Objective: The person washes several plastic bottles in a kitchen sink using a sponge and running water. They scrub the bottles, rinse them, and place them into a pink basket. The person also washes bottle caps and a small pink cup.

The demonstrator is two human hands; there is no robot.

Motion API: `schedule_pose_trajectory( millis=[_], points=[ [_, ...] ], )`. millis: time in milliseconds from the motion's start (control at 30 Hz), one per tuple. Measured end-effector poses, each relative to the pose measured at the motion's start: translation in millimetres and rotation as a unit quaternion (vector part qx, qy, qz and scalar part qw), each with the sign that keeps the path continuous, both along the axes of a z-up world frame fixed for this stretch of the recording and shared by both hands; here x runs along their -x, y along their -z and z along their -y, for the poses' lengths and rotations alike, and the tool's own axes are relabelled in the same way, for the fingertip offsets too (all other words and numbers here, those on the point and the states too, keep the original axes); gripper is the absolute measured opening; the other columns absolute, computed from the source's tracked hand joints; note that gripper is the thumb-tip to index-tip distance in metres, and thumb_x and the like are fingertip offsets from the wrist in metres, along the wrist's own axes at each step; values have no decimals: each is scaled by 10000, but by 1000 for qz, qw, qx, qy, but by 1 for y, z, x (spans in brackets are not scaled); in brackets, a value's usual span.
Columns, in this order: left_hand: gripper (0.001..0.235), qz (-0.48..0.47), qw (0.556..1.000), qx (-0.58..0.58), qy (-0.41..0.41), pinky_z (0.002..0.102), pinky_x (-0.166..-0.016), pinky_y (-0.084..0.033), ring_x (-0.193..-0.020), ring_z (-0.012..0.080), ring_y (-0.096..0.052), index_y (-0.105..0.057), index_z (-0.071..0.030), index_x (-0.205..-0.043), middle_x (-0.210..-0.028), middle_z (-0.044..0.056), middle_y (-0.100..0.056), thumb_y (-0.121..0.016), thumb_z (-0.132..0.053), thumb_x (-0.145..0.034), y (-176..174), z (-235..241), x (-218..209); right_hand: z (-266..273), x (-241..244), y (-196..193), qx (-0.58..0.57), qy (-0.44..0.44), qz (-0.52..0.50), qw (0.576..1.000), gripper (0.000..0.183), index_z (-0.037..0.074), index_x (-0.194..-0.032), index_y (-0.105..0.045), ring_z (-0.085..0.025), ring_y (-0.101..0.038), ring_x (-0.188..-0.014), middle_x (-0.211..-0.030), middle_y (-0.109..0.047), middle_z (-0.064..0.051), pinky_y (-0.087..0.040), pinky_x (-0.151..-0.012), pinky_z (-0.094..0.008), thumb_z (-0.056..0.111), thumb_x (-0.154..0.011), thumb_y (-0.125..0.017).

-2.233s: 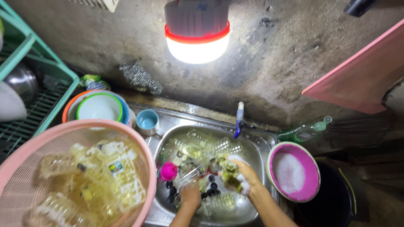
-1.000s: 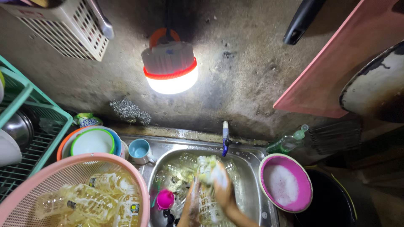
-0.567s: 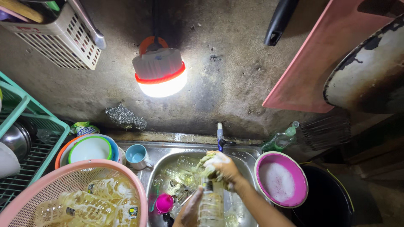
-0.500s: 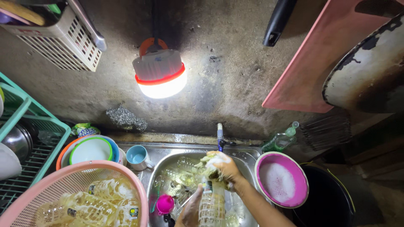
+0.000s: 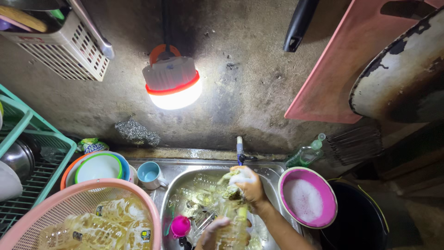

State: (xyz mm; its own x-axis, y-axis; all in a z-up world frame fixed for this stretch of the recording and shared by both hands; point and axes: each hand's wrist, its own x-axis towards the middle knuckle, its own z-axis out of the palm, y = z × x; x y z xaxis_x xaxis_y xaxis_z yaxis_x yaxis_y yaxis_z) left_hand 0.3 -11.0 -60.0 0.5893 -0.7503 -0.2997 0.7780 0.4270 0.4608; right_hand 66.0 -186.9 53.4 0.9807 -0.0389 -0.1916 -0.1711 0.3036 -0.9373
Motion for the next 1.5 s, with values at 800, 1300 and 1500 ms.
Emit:
schedule_pose_trajectory(
  millis=[800, 1300, 1500],
  points=[
    [691, -116, 978, 70, -155, 467, -862, -598, -998, 308, -690, -521, -30, -1377, -1152, 173, -672, -754, -286, -779, -27, -15, -18, -30, 67, 50, 443, 28, 343, 828, 242, 36, -1033, -686, -232, -654, -840, -901, -698, -110, -560, -765, -386, 201, -903, -566],
    [541, -41, 912, -171, -371, 358, -657, -620, -852, 250, -723, -469, -97, -1421, -1066, 141, -707, -626, -150, -906, -57, -14, -27, -65, 90, 50, 278, -1, 79, 957, 684, 9, -1478, -397, -297, -481, -1368, -1538, -481, -195, -368, -1103, -392, 98, -828, -591],
    [536, 55, 978, -55, -196, 356, -606, -605, -772, 235, -689, -463, -60, -1420, -1013, 117, -669, -658, -254, -960, -65, -15, -5, -33, 20, 65, 201, 37, 238, 950, 317, -59, -1244, -566, -339, -561, -1210, -1293, -576, -254, -497, -1037, -432, 55, -963, -475]
  ],
)
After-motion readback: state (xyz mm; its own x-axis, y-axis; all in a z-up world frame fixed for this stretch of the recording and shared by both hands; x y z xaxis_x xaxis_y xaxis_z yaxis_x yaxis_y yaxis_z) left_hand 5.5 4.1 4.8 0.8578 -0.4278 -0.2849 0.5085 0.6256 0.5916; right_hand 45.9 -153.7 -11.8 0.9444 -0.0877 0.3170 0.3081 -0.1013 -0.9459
